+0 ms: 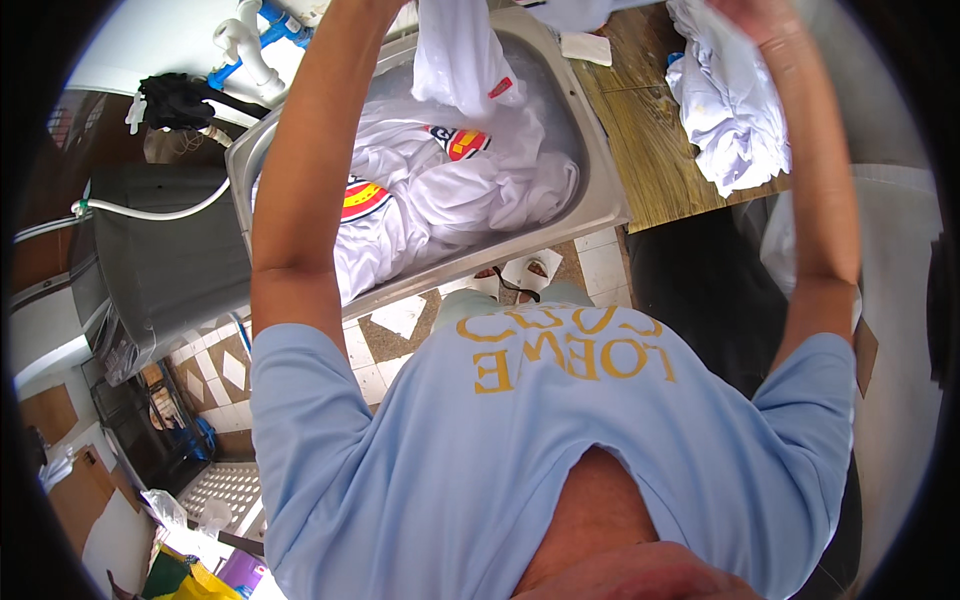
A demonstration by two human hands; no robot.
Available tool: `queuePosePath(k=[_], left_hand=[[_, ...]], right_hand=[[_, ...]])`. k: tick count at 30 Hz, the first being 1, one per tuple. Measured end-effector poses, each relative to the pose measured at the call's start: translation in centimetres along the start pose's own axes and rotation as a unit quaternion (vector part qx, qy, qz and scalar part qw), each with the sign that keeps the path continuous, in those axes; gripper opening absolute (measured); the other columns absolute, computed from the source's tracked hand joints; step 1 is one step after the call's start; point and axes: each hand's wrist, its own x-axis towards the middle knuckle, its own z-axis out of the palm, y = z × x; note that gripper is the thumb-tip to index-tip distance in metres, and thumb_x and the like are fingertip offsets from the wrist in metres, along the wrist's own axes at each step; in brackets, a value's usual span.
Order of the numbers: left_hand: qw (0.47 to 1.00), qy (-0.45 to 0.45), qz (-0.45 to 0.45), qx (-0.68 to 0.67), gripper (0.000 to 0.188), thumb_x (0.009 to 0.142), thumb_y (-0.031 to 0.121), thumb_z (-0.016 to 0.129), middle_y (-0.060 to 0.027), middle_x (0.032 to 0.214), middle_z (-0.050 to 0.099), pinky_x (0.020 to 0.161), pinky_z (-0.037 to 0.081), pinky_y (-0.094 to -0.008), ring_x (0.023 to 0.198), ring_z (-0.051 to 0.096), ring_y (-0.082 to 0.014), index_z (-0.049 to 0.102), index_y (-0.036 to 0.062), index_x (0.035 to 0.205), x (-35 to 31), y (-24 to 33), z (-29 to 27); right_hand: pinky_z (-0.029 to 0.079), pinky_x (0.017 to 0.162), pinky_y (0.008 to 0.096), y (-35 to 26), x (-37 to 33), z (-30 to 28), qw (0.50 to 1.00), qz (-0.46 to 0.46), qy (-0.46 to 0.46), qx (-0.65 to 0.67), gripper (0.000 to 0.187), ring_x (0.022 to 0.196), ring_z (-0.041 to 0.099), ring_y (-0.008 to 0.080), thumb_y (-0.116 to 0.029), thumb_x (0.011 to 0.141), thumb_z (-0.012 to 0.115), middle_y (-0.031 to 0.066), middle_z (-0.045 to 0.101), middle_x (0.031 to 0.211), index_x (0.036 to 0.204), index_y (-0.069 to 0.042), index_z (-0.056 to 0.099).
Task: The person washes white garments by hand in a sink filled with water, rubbing soap onto specific spots and scrubing the fabric together before lifting items out to inspect them.
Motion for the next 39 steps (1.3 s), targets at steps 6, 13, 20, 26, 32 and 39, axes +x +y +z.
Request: queuePosePath(k=[6,13,20,26,32,39], left_hand=[[0.891,0.049,-0.163,-0.420,0.027,0.081,-0.001,0.054,-0.0129,0.097,0.065,0.073,0.054,-0.0328,0.090,0.063,-0.0212,0.057,-0.0047,0.107,-1.0,1.8,1.5],[0.994,-0.070,-0.059,-0.059,0.043,0.066,0.000,0.055,-0.0210,0.100,0.062,0.082,0.046,-0.0392,0.094,0.059,-0.0368,0.055,0.0020,0.109,-11.3,-8.1,6.0],[0.940,-0.191,-0.100,-0.264,0.067,0.065,0.007,0.068,-0.0148,0.120,0.054,0.093,0.042,-0.0340,0.110,0.053,-0.0263,0.042,0.0054,0.128,-7.9,-3.9,1.3],[0.981,-0.035,0.005,-0.190,0.113,0.049,0.025,0.090,-0.0100,0.132,0.044,0.103,0.033,-0.0392,0.124,0.041,-0.0267,0.025,0.0087,0.140,-13.6,-6.1,5.8],[0.959,0.161,-0.053,-0.228,0.061,0.068,0.010,0.073,-0.0067,0.113,0.056,0.088,0.043,-0.0286,0.103,0.054,-0.0163,0.045,0.0037,0.123,-13.4,-8.7,9.5],[0.883,0.237,-0.063,-0.399,0.038,0.080,0.012,0.063,-0.0057,0.102,0.060,0.081,0.046,-0.0269,0.092,0.056,-0.0128,0.050,0.0003,0.114,-10.1,-5.9,8.9]], right_hand=[[0.043,0.090,0.0297,21.6,1.7,-1.0,0.980,0.134,-0.038,-0.145,0.050,0.101,0.057,0.0157,-0.018,0.078,0.069,0.0071,0.061,0.107,0.122,-0.004,0.049],[0.039,0.097,0.0394,24.1,0.6,3.2,0.788,-0.139,0.085,-0.593,0.092,0.120,0.044,0.0336,-0.037,0.058,0.082,0.0231,0.039,0.134,0.132,-0.002,0.039],[0.044,0.090,0.0356,18.2,5.4,8.9,0.875,-0.145,0.005,-0.463,0.062,0.105,0.054,0.0256,-0.032,0.071,0.076,0.0124,0.056,0.111,0.118,-0.003,0.048],[0.048,0.073,0.0241,10.1,6.3,13.9,0.936,-0.210,-0.005,-0.283,0.042,0.082,0.057,0.0103,-0.012,0.066,0.082,0.0033,0.062,0.088,0.099,0.000,0.057],[0.050,0.073,0.0270,11.2,4.4,13.9,0.972,-0.234,-0.004,0.013,0.032,0.083,0.062,0.0129,-0.007,0.075,0.073,0.0054,0.064,0.092,0.102,-0.002,0.057],[0.040,0.098,0.0450,23.2,2.5,5.4,0.937,-0.097,0.200,0.271,0.056,0.112,0.053,0.0254,-0.056,0.090,0.042,0.0064,0.056,0.119,0.122,-0.011,0.050]])
